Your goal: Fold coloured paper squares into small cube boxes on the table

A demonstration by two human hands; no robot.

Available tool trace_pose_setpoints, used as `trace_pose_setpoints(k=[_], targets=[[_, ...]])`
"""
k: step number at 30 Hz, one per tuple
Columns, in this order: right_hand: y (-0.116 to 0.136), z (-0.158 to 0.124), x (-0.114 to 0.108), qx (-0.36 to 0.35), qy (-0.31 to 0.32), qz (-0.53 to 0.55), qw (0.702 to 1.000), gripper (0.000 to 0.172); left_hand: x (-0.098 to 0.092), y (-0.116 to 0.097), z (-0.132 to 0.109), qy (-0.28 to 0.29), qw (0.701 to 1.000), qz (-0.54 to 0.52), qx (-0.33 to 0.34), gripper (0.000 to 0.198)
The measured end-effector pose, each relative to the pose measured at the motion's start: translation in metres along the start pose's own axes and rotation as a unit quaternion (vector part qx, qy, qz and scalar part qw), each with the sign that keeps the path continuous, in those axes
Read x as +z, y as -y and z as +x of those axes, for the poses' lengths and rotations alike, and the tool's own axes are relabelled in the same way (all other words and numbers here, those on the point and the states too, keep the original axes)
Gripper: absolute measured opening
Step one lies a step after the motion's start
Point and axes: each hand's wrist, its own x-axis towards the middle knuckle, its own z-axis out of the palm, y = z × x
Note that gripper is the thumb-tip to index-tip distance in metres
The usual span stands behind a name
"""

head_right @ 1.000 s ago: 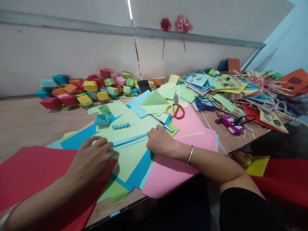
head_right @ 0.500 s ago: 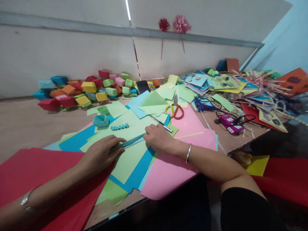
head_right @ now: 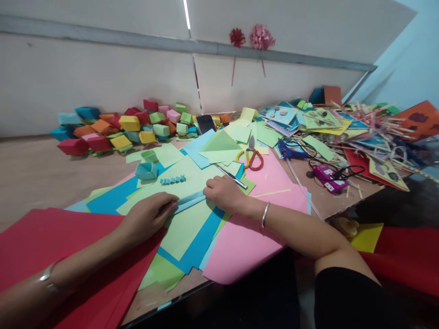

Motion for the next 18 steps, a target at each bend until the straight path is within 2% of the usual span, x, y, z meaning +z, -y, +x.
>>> trace_pose_setpoints(k=[6,12,18], targets=[[0.0,-0.002,-0.005,-0.036,-0.006,-0.017,0.999,0.025,0.001,0.004,0.001,-0.048,0.999,0.012,0.013,0.03],[0.018,-0.007,-0.013,-0.067,0.001,-0.085,0.994,0.03,0.0,0.002,-0.001,-0.039,0.999,0.036,0.013,0.024],[0.029,-0.014,-0.012,-0.092,-0.047,-0.133,0.986,0.031,0.0,0.001,-0.001,-0.036,0.999,0.03,0.01,0.024]])
